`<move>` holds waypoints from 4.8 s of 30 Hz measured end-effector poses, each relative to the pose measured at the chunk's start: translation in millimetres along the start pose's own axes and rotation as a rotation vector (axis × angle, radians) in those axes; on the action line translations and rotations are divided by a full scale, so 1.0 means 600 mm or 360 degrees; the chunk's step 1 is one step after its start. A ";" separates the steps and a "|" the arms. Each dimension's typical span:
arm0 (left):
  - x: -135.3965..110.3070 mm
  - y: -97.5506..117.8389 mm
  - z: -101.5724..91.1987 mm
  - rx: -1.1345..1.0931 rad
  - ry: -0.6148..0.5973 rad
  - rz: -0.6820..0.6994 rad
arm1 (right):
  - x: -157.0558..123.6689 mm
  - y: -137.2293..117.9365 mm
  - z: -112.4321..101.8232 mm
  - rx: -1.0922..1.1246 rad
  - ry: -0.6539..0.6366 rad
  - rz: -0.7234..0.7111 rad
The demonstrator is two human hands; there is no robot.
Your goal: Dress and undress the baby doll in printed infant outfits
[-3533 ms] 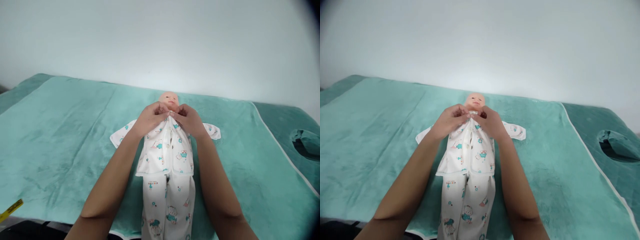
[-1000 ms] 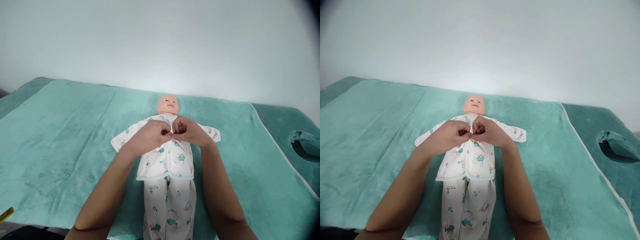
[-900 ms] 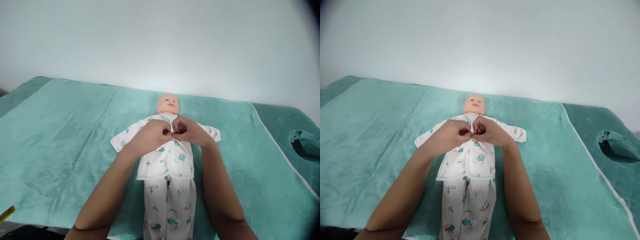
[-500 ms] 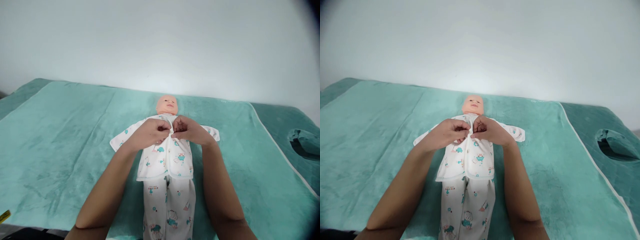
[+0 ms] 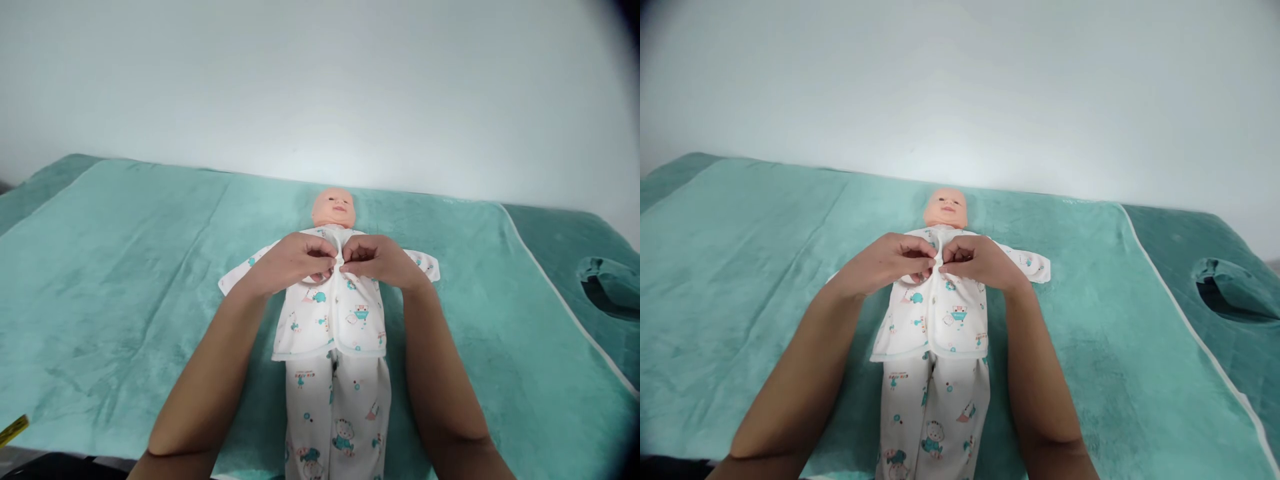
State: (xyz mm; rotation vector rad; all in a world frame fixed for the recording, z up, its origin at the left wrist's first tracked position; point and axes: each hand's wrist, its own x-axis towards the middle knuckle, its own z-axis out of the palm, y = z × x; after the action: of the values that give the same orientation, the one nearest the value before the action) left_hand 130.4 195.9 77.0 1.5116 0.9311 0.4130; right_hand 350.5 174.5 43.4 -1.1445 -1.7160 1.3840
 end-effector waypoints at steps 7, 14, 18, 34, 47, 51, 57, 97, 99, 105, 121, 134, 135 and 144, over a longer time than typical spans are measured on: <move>0.009 -0.012 0.006 -0.0114 0.0141 0.0020 | 0.000 -0.004 0.000 0.0005 -0.0015 -0.0012; 0.011 -0.011 0.008 -0.0297 0.0148 0.0113 | 0.001 -0.001 -0.001 0.0122 -0.0036 0.0071; 0.009 -0.010 0.006 -0.0288 0.0117 0.0159 | 0.002 0.000 -0.001 0.0093 -0.0054 0.0056; 0.007 -0.006 -0.001 0.0019 0.0089 0.0119 | 0.008 0.002 0.006 0.0069 0.0041 0.0034; 0.012 -0.010 0.000 0.0038 0.0069 0.0183 | 0.009 0.009 -0.002 0.0271 -0.0122 0.0050; 0.013 -0.008 0.000 0.0022 0.0092 0.0177 | 0.013 0.007 -0.006 0.0205 -0.0084 0.0036; -0.027 -0.030 0.030 0.0284 0.0298 0.0267 | -0.025 -0.020 0.031 -0.0256 0.0273 0.0021; -0.081 -0.098 0.146 0.0400 0.0722 0.0686 | -0.154 0.082 0.181 0.0542 0.1102 -0.0150; -0.084 -0.098 0.147 0.0394 0.0693 0.0683 | -0.157 0.078 0.182 0.0531 0.1131 -0.0131; -0.086 -0.098 0.153 0.0322 0.0690 0.0646 | -0.157 0.071 0.187 0.0621 0.1138 -0.0146; -0.077 -0.093 0.150 0.0234 0.0636 0.0498 | -0.158 0.089 0.181 0.0551 0.1080 -0.0213; -0.079 -0.098 0.151 0.0386 0.0642 0.0574 | -0.164 0.074 0.182 0.0491 0.1050 -0.0195; -0.080 -0.099 0.151 0.0389 0.0645 0.0570 | -0.163 0.075 0.183 0.0486 0.1049 -0.0178; -0.085 -0.097 0.151 0.0654 0.0634 0.0469 | -0.148 0.071 0.179 0.0470 0.1051 -0.0064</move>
State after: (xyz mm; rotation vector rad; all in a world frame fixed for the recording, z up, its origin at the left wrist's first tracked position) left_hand 147.3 93.7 18.6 1.9977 1.1537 0.7933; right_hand 302.1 52.4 -19.7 -1.2093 -1.0244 1.0262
